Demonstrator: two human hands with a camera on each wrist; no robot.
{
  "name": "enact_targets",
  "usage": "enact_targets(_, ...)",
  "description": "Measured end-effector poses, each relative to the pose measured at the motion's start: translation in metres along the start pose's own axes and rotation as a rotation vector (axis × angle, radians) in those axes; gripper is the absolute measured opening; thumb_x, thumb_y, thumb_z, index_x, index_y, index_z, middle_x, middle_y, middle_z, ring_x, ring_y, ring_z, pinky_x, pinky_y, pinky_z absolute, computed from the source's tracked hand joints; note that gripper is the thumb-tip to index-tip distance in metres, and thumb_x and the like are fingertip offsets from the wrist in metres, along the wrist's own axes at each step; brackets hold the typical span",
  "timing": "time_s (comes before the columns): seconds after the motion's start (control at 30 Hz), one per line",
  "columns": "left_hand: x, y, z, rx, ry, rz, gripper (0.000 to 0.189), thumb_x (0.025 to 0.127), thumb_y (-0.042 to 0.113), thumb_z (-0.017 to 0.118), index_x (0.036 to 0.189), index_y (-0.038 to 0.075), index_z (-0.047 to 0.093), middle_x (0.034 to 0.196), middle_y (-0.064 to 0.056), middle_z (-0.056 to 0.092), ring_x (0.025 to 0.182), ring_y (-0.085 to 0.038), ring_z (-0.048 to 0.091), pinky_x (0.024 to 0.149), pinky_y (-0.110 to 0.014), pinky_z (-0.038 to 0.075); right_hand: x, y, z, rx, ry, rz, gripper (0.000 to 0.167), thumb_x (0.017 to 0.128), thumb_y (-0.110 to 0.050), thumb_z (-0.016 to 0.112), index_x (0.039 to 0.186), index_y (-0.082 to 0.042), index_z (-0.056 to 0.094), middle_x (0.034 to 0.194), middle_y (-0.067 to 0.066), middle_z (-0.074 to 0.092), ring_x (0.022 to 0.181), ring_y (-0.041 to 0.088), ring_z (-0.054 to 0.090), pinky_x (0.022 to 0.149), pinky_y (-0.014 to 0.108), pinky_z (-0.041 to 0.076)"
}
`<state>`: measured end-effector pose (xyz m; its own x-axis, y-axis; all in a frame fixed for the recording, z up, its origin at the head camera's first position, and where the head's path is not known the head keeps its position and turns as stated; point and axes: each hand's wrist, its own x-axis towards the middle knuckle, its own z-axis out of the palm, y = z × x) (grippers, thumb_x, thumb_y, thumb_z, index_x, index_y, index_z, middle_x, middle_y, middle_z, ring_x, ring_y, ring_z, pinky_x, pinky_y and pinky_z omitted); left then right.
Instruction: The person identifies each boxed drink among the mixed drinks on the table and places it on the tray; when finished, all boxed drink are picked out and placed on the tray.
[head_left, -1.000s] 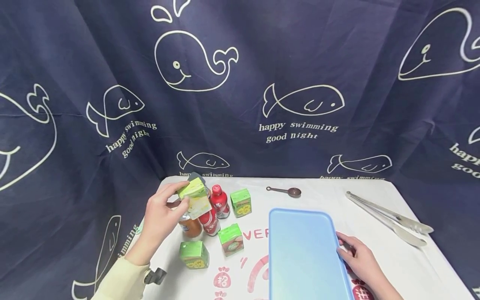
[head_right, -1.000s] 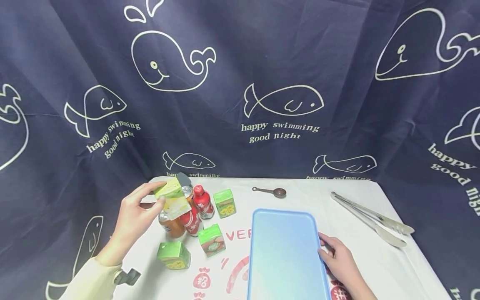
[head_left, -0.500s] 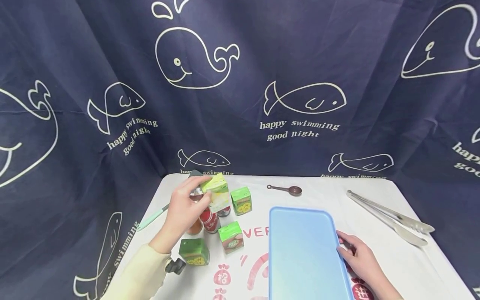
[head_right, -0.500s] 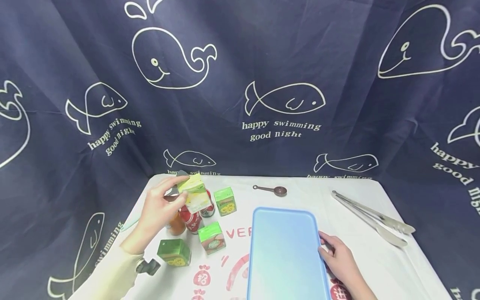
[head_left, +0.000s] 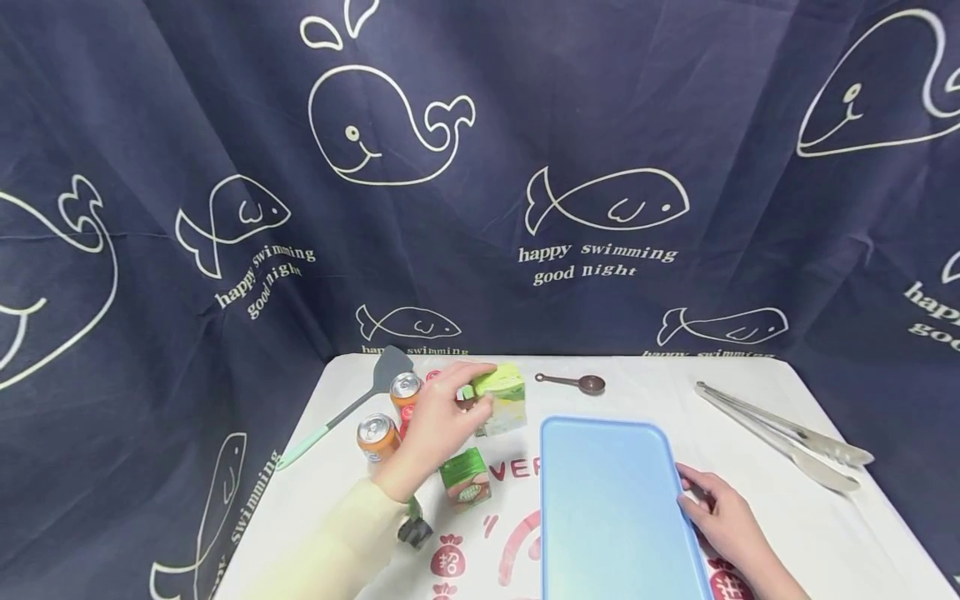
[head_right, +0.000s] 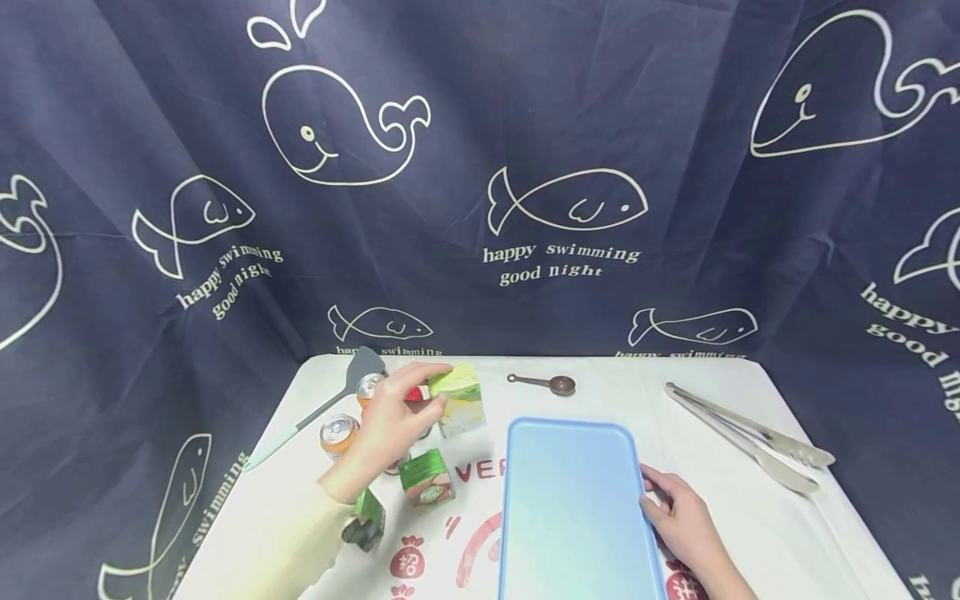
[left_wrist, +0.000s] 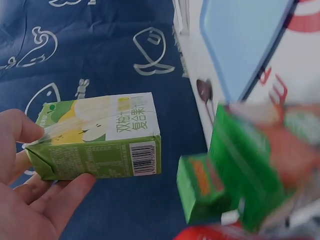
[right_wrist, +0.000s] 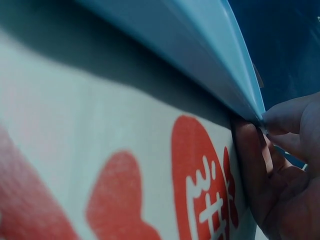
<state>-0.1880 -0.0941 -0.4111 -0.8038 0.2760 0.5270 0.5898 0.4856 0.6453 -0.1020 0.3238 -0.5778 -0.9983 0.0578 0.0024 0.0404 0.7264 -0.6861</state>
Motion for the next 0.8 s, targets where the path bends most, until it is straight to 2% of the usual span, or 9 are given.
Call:
enact_targets(0.07,0.001,0.001,0.013,-0.038,-0.036,-0.028,0.04,0.086,0.004,0.073,0.124,0.013,0.075,0.113,0.004,0.072,0.091,-0.01,0.063,0.075,-0.022,0.061,-0.001,0.001,0.0,-0.001,0.007,-0.005,0.053,0.096,-0.011,0.072,0.143,0.007,0.056,0.11,0.013,0.065,0.07,0.013,0.047,0.059,0.027,0.042)
enact_targets(0.23,0.004,0.002,0.044,-0.085,-0.092,-0.09,0.041,0.086,0.004,0.073,0.126,0.013,0.074,0.118,0.002,0.072,0.095,-0.012,0.063,0.079,-0.032,0.062,-0.001,0.0,0.001,0.0,0.032,-0.027,0.052,0.094,-0.008,0.072,0.141,0.008,0.058,0.106,0.012,0.064,0.066,0.011,0.046,0.056,0.026,0.042)
enact_targets(0.37,0.005,0.002,0.066,-0.131,-0.122,-0.125,0.043,0.085,0.002,0.072,0.127,0.012,0.074,0.123,0.0,0.071,0.102,-0.012,0.063,0.08,-0.027,0.061,-0.001,0.0,0.001,-0.005,0.029,-0.025,0.052,0.094,-0.008,0.072,0.141,0.008,0.057,0.105,0.011,0.064,0.066,0.011,0.046,0.057,0.027,0.041)
enact_targets(0.53,0.006,0.004,0.087,-0.145,-0.142,-0.142,0.044,0.083,0.001,0.07,0.125,0.013,0.075,0.122,-0.001,0.071,0.102,-0.012,0.061,0.08,-0.026,0.062,0.0,0.001,0.003,-0.003,0.001,0.008,0.054,0.097,-0.012,0.071,0.145,0.007,0.055,0.108,0.012,0.065,0.069,0.013,0.046,0.058,0.027,0.041)
enact_targets(0.63,0.007,0.006,0.099,-0.143,-0.157,-0.14,0.045,0.082,0.0,0.069,0.125,0.013,0.075,0.122,0.001,0.071,0.099,-0.011,0.06,0.077,-0.027,0.062,0.0,0.002,0.003,0.005,0.011,-0.004,0.052,0.097,-0.011,0.071,0.144,0.007,0.056,0.107,0.011,0.065,0.068,0.013,0.046,0.058,0.027,0.041)
enact_targets(0.8,0.01,0.009,0.119,-0.164,-0.194,-0.154,0.047,0.084,-0.001,0.069,0.128,0.012,0.074,0.126,0.003,0.069,0.098,-0.008,0.058,0.072,-0.02,0.058,0.0,0.003,0.003,0.007,0.03,-0.03,0.051,0.095,-0.009,0.072,0.141,0.007,0.058,0.104,0.01,0.064,0.065,0.011,0.045,0.056,0.027,0.039)
